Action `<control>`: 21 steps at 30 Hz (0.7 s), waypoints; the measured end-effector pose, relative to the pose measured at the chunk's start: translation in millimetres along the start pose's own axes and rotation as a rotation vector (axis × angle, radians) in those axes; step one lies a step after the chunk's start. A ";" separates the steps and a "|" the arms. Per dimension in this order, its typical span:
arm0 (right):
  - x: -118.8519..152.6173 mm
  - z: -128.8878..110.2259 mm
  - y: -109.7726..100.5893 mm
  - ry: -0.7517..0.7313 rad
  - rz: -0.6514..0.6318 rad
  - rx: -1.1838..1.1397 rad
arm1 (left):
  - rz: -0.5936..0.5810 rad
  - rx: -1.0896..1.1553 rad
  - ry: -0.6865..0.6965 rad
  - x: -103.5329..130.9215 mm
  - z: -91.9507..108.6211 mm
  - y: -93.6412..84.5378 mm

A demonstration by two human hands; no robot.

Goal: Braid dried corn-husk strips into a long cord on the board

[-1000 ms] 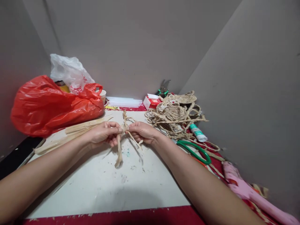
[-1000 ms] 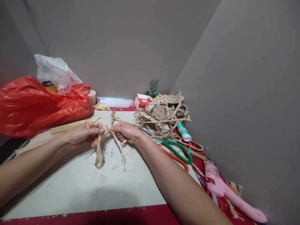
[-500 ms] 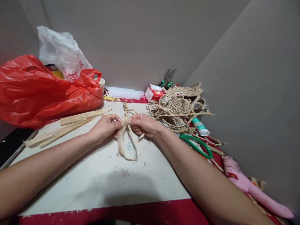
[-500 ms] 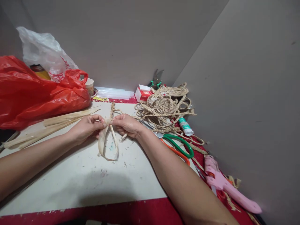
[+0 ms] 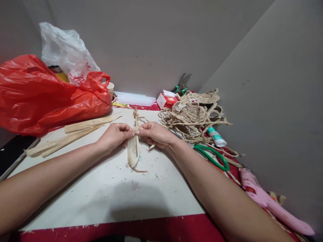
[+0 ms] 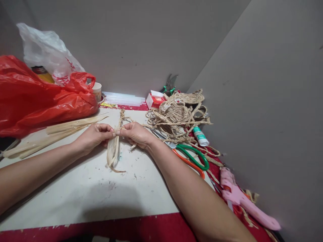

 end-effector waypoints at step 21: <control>-3.1 6.1 -5.9 0.032 0.063 0.065 | 0.211 0.161 0.299 13.3 111.0 -54.0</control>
Point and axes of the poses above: each hand's wrist, its own x-axis away from the middle knuckle, its own y-axis out of the palm, z = x × y, the point moved 8 cm from there along -x, towards the middle knuckle, and after that the axes turned 9 degrees about y, right-handed, at the moved point
